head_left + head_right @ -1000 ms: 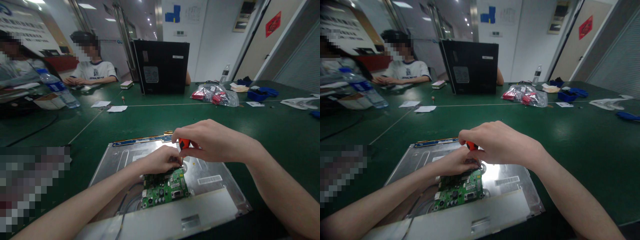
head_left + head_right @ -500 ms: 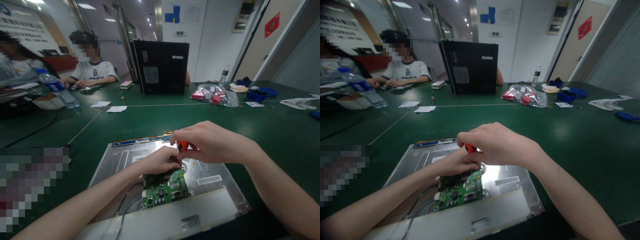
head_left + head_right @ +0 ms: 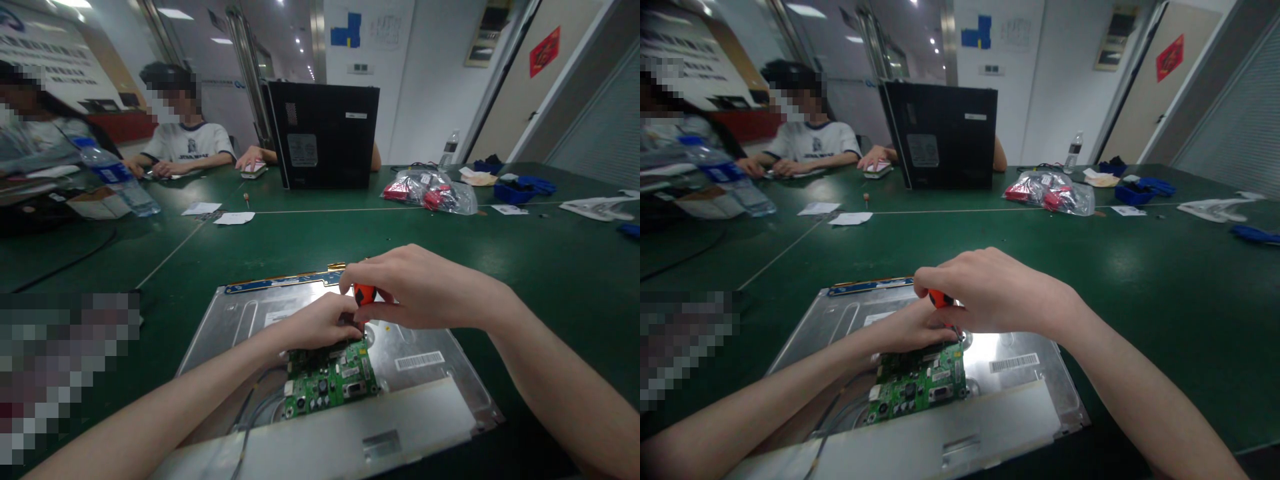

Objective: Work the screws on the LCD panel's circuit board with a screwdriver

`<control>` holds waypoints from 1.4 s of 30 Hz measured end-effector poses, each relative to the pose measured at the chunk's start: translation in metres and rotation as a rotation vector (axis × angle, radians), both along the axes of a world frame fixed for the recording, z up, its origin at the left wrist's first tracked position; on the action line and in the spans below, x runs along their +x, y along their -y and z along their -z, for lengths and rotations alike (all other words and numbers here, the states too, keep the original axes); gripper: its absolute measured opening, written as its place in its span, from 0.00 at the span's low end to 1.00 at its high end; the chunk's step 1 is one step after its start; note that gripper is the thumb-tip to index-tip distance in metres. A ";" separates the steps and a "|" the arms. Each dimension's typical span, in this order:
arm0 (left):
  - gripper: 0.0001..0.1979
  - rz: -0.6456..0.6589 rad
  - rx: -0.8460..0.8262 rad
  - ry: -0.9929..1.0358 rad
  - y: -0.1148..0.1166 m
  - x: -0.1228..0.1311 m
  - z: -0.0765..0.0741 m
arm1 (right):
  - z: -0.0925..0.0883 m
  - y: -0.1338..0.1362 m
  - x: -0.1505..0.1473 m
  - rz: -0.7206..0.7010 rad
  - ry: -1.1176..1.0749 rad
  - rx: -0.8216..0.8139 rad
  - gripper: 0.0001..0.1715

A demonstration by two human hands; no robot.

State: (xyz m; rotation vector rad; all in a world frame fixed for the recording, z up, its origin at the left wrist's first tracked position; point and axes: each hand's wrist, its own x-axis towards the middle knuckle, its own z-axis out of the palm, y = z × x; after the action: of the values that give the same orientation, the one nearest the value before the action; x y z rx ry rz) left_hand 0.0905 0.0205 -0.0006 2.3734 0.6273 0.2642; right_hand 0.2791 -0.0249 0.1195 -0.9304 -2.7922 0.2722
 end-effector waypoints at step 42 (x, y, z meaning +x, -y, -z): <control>0.05 0.018 -0.041 0.033 0.002 -0.002 -0.001 | 0.000 -0.001 0.000 0.003 -0.005 -0.011 0.09</control>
State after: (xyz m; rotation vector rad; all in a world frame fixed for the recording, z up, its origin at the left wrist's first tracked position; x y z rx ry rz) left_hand 0.0882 0.0185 0.0001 2.3297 0.5905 0.2798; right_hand 0.2789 -0.0243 0.1191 -0.9342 -2.7872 0.2898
